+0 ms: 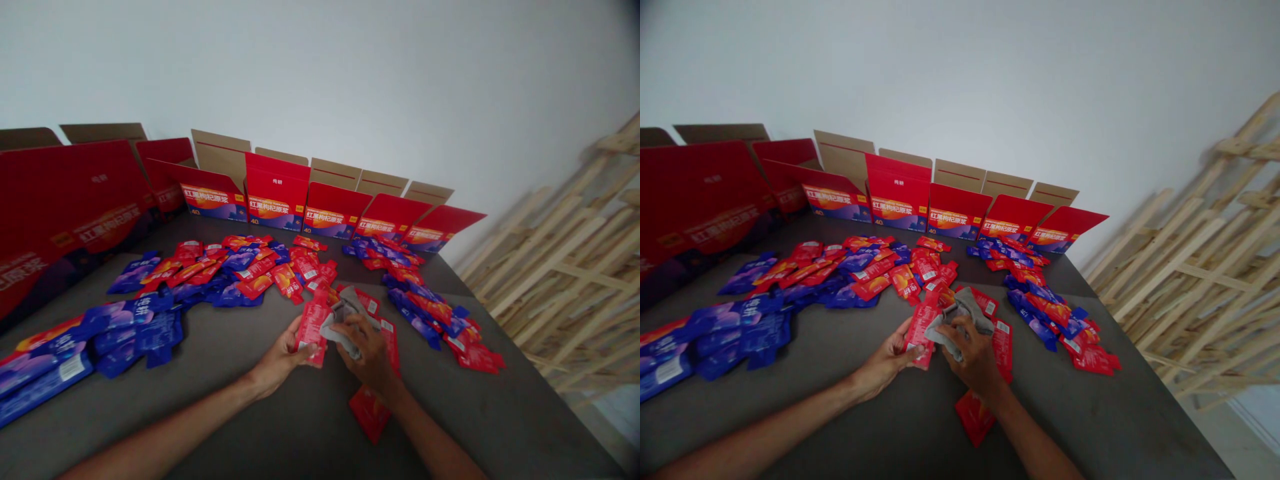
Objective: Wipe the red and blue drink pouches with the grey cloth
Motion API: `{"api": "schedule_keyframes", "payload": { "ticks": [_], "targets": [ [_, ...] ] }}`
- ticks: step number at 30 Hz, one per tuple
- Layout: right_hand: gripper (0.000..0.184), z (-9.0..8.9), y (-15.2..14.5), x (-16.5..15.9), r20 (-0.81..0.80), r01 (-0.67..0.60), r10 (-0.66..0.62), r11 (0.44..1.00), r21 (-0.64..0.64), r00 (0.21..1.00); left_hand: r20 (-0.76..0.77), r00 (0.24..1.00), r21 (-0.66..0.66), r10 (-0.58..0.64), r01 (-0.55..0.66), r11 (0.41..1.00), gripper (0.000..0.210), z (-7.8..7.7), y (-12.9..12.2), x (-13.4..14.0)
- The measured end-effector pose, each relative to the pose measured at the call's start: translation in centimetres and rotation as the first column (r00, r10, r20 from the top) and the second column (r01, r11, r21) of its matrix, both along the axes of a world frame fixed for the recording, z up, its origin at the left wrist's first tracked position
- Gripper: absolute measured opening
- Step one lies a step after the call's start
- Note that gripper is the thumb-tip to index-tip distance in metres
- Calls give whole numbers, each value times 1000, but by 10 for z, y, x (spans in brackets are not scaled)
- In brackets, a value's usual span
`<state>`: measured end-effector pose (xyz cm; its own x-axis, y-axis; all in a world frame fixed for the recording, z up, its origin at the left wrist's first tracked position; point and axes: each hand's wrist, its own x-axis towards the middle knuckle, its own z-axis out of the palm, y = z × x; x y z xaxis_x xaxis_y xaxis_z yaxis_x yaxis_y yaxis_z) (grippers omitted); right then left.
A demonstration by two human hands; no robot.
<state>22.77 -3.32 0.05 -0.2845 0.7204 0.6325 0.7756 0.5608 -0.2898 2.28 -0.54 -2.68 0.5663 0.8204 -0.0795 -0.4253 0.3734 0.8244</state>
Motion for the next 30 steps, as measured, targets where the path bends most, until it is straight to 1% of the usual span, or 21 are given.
{"api": "schedule_keyframes", "payload": {
  "ticks": [2, 6, 8, 10, 12, 14, 17, 19, 21, 23, 26, 28, 30],
  "targets": [
    [29, 0, 0, -3, 71, -31, 35, 998, -59, 997, 26, 999, -42, 27, -25, 999, 66, 1, -1, 0],
    [35, -3, 0, -7, 181, -79, 112, 980, -180, 977, 113, 993, -131, 15, 0, 991, 59, 2, -1, -1],
    [39, -4, 0, -8, 226, -129, 174, 971, -202, 958, 153, 988, -134, 7, 14, 991, 56, 1, -1, -1],
    [43, -6, 0, -9, 251, -154, 203, 967, -201, 946, 163, 987, -119, -4, 24, 993, 54, -1, -1, -1],
    [44, -7, -1, -9, 224, -133, 172, 975, -175, 959, 126, 992, -110, -9, 23, 994, 54, -3, -2, -2],
    [40, -8, -1, -9, 150, -74, 95, 987, -140, 984, 54, 998, -103, -8, 13, 995, 55, -5, -4, -4],
    [34, -9, 0, -8, 43, 36, -31, 993, -113, 999, -36, 998, -90, -43, 40, 995, 57, -6, -6, -7],
    [33, -10, 1, -7, 17, 62, -60, 992, -113, 998, -58, 996, -82, -65, 61, 995, 58, -5, -7, -8],
    [34, -9, 1, -7, 35, 24, -20, 991, -129, 999, -59, 996, -84, -60, 55, 995, 59, -4, -8, -8],
    [35, -9, 0, -7, 90, -58, 73, 985, -164, 993, -44, 998, -86, -44, 40, 995, 60, -2, -7, -7],
    [36, -9, -2, -9, 174, -176, 215, 961, -211, 961, -14, 999, -74, -30, 29, 997, 59, 1, -7, -5],
    [36, -9, -2, -10, 177, -189, 227, 960, -207, 958, -4, 999, -67, -34, 33, 997, 58, 3, -7, -5],
    [35, -10, -1, -10, 128, -145, 170, 972, -184, 977, -8, 999, -68, -34, 33, 997, 58, 2, -7, -5]
  ]
}}
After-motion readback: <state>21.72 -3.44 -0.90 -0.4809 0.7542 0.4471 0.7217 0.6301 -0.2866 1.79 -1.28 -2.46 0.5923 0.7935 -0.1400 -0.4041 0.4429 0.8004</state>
